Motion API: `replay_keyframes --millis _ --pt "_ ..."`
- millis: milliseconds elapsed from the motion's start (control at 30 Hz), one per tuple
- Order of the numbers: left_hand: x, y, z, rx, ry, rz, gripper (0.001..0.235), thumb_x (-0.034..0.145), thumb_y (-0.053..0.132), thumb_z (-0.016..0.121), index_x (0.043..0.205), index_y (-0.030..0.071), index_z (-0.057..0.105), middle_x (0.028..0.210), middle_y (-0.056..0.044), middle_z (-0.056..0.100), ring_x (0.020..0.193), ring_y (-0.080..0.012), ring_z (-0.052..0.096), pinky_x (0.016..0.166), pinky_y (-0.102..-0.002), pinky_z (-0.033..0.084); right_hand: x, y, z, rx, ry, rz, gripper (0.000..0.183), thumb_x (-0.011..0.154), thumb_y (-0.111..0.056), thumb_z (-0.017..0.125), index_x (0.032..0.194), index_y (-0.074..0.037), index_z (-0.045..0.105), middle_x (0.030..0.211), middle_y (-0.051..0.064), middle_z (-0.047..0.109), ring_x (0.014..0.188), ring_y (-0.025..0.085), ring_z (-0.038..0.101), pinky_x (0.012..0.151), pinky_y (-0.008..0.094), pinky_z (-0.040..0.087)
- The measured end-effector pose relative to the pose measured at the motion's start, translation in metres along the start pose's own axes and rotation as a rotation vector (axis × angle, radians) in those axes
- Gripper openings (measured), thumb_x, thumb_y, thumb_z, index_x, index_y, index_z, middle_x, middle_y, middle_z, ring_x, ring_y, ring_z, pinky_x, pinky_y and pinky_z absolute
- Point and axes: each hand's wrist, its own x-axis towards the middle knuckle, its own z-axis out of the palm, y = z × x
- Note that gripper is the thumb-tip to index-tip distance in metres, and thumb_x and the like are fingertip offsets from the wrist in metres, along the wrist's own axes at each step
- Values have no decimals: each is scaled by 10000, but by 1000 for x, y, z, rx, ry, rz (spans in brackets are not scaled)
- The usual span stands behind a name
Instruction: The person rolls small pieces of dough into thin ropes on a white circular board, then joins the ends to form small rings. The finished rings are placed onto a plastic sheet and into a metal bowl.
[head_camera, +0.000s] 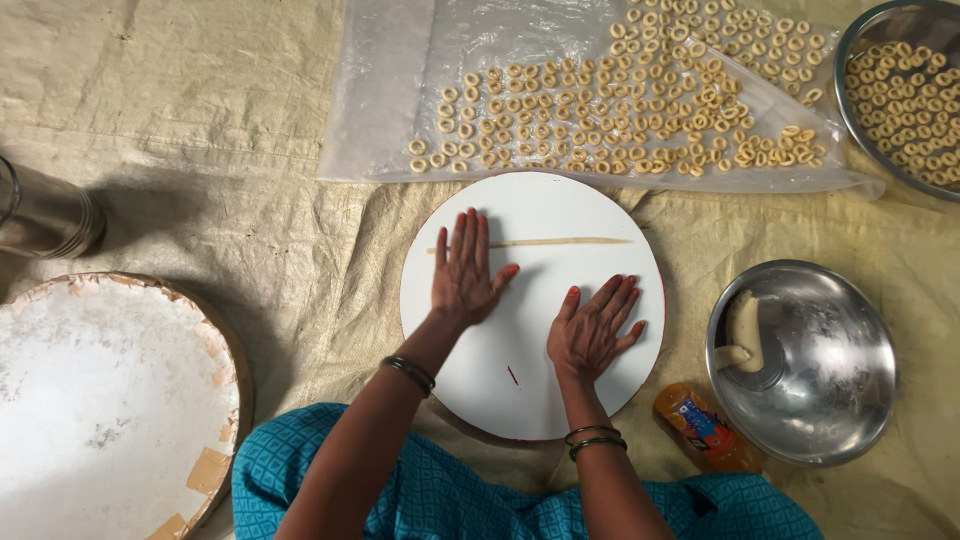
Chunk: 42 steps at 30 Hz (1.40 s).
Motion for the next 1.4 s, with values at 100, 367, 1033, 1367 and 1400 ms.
replay_keyframes --millis 100,367,1033,1367,1400 --pt "3 -17 -2 12 -33 3 956 984 718 142 1606 7 0 1697 -166 -16 1573 -281 -38 1254 -484 -15 1 -2 -1 -19 17 -1 779 1049 -512 294 1619 -12 117 1718 122 41 1579 236 42 1212 588 15" --pt "-84 -10 -4 95 -181 157 968 987 717 141 1590 -27 3 1689 -213 -26 1562 -313 -53 1242 -484 10 1 -1 0 2 7 1 776 1047 -507 285 1624 -22 102 1720 119 30 1580 227 35 1211 587 15" --pt "-79 -32 -3 40 -120 90 982 996 710 135 1584 -60 -21 1671 -259 -32 1557 -359 -48 1245 -490 20 1 -1 0 -4 23 -10 777 1050 -494 305 1623 -5 115 1721 137 48 1580 237 50 1211 588 26" --pt "-7 -46 4 -34 46 47 975 990 717 141 1594 -42 42 1689 -227 18 1575 -326 -3 1263 -475 31 1 -1 0 -17 20 -4 777 1049 -500 311 1623 -12 120 1720 126 39 1581 233 48 1211 587 25" --pt "-2 -47 4 -43 60 40 975 987 719 140 1594 -38 46 1690 -222 21 1578 -318 1 1267 -467 30 0 -2 0 -15 24 -8 780 1048 -501 312 1621 -9 119 1717 128 37 1577 234 46 1206 588 25"
